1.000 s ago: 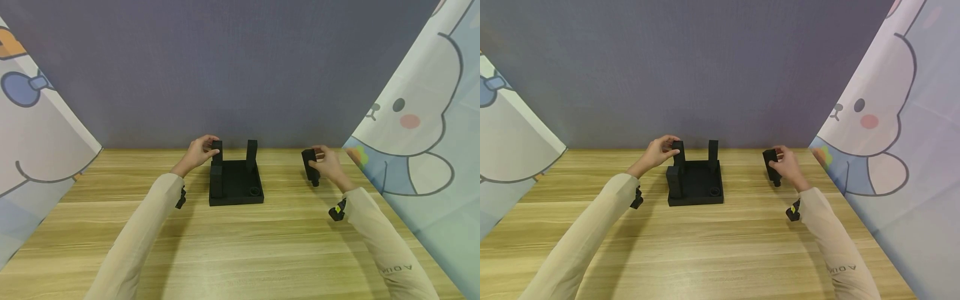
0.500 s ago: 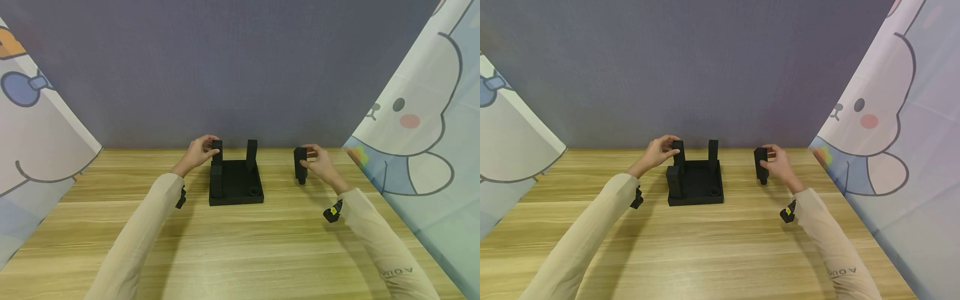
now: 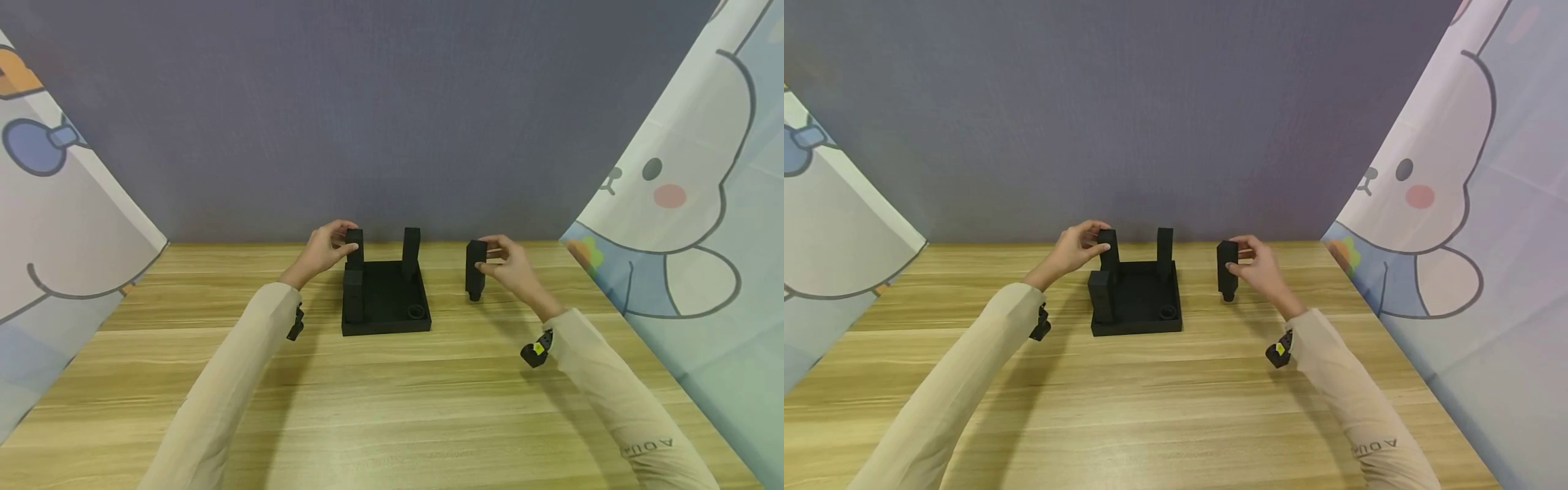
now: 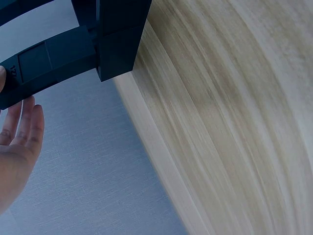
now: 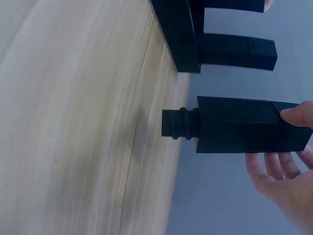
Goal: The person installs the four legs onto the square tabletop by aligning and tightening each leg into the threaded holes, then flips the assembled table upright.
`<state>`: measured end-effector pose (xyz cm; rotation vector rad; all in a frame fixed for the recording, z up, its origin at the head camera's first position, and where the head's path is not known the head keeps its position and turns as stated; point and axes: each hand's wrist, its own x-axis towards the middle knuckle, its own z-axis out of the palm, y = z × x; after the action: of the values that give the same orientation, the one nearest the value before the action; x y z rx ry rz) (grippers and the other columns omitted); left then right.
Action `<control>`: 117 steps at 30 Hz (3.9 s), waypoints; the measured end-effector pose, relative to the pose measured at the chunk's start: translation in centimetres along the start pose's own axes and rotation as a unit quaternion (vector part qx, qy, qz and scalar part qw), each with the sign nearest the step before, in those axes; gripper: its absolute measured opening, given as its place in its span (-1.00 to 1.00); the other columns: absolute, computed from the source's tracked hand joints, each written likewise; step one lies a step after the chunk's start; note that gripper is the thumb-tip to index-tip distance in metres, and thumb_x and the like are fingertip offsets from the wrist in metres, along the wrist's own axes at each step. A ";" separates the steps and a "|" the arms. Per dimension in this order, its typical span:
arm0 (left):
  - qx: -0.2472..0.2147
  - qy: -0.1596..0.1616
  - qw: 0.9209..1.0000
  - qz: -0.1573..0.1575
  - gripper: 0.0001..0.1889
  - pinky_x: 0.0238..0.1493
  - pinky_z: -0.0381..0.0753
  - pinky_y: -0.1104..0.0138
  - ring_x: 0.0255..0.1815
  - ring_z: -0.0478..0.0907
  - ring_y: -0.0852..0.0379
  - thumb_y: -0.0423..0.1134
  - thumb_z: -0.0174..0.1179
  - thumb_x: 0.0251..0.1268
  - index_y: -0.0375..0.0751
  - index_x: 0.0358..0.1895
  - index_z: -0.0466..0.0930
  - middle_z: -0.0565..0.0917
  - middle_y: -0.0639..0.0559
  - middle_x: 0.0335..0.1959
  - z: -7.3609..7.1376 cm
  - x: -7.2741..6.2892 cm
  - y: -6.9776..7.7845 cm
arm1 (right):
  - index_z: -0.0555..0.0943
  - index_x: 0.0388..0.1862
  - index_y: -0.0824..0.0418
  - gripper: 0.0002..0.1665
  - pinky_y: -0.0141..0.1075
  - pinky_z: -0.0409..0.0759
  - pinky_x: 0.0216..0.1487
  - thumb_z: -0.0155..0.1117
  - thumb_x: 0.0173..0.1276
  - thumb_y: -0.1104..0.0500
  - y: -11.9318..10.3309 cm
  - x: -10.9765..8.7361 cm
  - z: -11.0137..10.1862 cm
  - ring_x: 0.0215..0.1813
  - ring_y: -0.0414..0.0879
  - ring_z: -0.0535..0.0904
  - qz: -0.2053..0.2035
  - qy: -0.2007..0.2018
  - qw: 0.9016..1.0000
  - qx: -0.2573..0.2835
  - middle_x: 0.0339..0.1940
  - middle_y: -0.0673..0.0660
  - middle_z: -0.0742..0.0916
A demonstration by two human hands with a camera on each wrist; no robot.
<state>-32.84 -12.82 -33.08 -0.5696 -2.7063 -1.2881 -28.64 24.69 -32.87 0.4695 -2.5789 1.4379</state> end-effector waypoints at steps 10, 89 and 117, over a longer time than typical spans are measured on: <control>0.005 0.001 1.000 0.002 -0.59 -0.05 0.56 0.11 0.01 0.53 -0.07 -0.21 0.18 0.22 -0.10 0.15 0.40 0.47 -0.17 0.10 0.0 0.0 0.1 | 0.42 0.15 0.25 -0.44 -0.42 0.59 -0.18 0.30 0.14 0.34 -1.0 -0.2 1.5 0.02 0.17 0.50 -0.016 -0.029 0.998 0.049 -0.01 0.26 0.52; 0.003 0.016 1.000 0.010 -0.59 -0.06 0.56 0.12 0.03 0.52 -0.05 -0.21 0.20 0.21 -0.08 0.14 0.42 0.46 -0.14 0.11 0.6 0.1 0.4 | 0.39 0.11 0.34 -0.36 0.00 0.50 -0.02 0.40 0.01 0.41 -3.6 -1.7 6.9 -0.08 0.07 0.45 -0.078 -0.122 0.983 0.116 0.06 0.24 0.48; 0.000 0.015 1.000 0.005 -0.60 -0.05 0.55 0.11 0.03 0.52 -0.06 -0.21 0.20 0.21 -0.07 0.13 0.42 0.45 -0.14 0.13 0.5 0.0 0.3 | 0.32 0.09 0.49 -0.37 0.13 0.42 -0.05 0.35 0.04 0.45 -6.6 -2.3 7.0 -0.03 0.14 0.39 -0.084 -0.121 0.985 0.087 0.03 0.36 0.48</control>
<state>-32.75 -12.28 -33.19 -0.5579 -2.6759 -1.2837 -24.10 15.97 -31.97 0.9163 -2.5222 1.6416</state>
